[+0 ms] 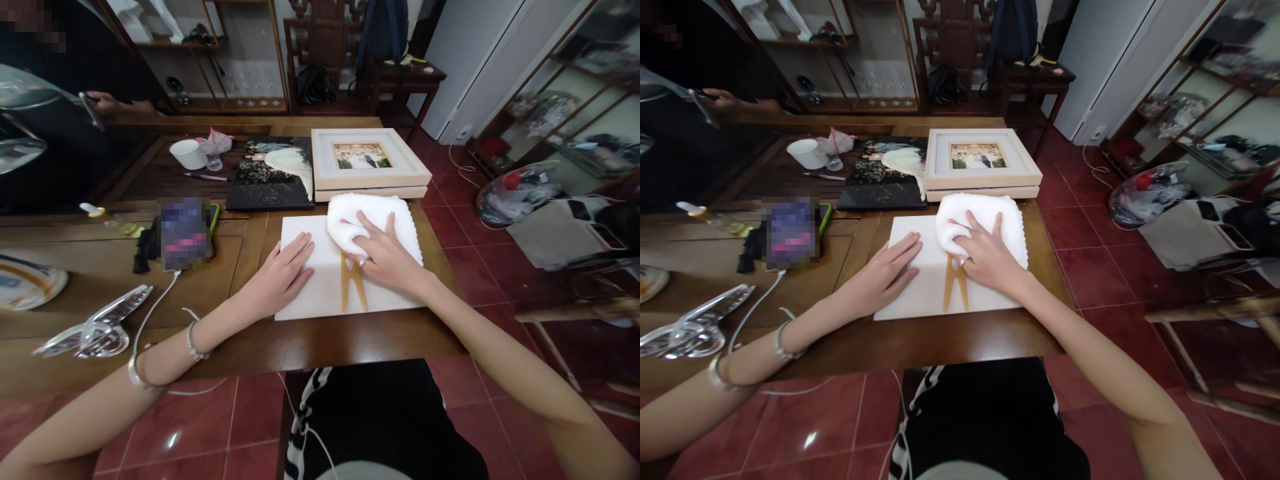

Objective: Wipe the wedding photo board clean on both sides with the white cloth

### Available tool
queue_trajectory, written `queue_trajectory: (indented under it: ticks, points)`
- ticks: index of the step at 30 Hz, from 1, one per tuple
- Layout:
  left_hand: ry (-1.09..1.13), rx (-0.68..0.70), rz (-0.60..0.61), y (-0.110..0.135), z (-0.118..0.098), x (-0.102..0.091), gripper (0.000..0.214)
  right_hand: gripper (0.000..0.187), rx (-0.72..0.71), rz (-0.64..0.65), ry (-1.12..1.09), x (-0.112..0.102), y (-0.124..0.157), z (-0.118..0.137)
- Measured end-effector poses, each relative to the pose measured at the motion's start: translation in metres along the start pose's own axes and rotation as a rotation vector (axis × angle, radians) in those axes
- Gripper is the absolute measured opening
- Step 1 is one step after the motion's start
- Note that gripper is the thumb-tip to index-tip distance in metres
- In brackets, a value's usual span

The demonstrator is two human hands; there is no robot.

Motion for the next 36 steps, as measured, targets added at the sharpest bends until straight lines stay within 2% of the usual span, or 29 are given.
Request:
queue_trajectory:
  ticks: [4, 12, 17, 21, 27, 32, 36]
  points:
    - [0.002, -0.001, -0.006, 0.001, 0.001, 0.001, 0.051, 0.029, -0.037, 0.066, 0.005, -0.007, 0.026, 0.012]
    - [-0.008, 0.001, 0.005, 0.000, -0.001, 0.000, 0.051, 0.024, -0.095, 0.206, -0.015, -0.017, 0.099, 0.060]
    - [-0.004, 0.001, 0.006, 0.000, -0.002, -0.001, 0.050, 0.022, -0.136, 0.219, -0.036, -0.020, 0.119, 0.068]
    - [0.000, -0.002, 0.013, 0.000, -0.002, -0.002, 0.051, 0.016, -0.143, 0.190, -0.057, -0.018, 0.106, 0.056]
    - [-0.003, -0.006, 0.016, 0.000, -0.002, -0.002, 0.051, 0.019, -0.079, 0.027, -0.083, -0.014, 0.057, 0.028]
    - [0.002, -0.009, 0.017, 0.000, -0.002, -0.002, 0.050, 0.024, -0.067, 0.004, -0.056, -0.008, 0.012, 0.007]
    - [0.003, -0.007, 0.014, 0.000, -0.002, -0.001, 0.051, 0.024, -0.072, -0.005, -0.050, -0.005, -0.006, 0.000]
Point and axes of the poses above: each hand's wrist, its own y-axis away from the middle knuckle, its own x-axis out of the palm, z = x × y, the point moved 3 cm from there along -y, towards the middle knuckle, and after that the axes turned 1 degree about x, right-handed, at the moved point
